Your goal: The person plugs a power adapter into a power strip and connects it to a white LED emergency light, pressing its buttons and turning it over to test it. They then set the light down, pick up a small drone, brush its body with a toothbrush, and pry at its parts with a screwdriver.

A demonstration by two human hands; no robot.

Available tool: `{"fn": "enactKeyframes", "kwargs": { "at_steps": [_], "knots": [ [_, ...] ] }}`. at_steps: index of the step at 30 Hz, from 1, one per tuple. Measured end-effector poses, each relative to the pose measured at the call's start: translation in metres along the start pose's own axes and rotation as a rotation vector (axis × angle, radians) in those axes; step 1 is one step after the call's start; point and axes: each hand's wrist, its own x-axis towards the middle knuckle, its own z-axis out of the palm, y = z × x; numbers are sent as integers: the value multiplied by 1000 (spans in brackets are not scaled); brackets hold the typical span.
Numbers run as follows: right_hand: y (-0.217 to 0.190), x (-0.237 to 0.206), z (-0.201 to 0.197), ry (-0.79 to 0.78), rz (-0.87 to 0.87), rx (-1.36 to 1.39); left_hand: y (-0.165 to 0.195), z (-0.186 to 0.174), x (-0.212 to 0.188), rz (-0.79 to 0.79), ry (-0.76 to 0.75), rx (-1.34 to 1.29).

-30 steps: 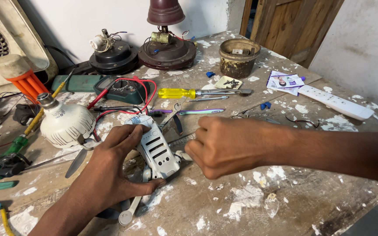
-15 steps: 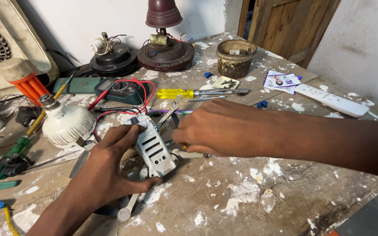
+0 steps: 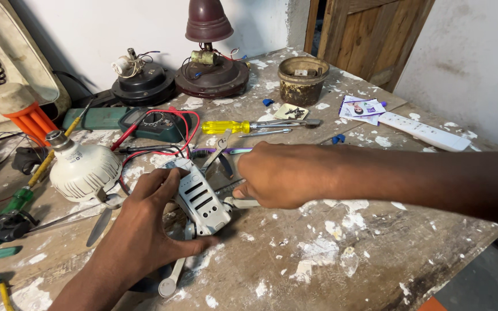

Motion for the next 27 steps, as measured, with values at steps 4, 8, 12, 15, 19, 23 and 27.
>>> {"fn": "enactKeyframes", "kwargs": {
  "at_steps": [4,8,12,15,19,23,27],
  "knots": [
    [8,11,-4,-236,241,135,4,-2,1,-64,-48,-44],
    [16,13,2,-122,62,114,5,-2,4,-32,-42,-76],
    [17,13,5,-24,-24,34,4,-1,5,-58,-51,-91],
    [12,9,7,42,-23,23,1,0,4,-20,-40,-88],
    [7,2,5,17,-25,-12,-2,1,4,-6,-33,-99],
    [8,-5,9,6,-128,-121,-3,1,4,3,-30,-103],
    [17,-6,16,94,-326,-195,-3,1,4,5,-36,-89]
  ]
}}
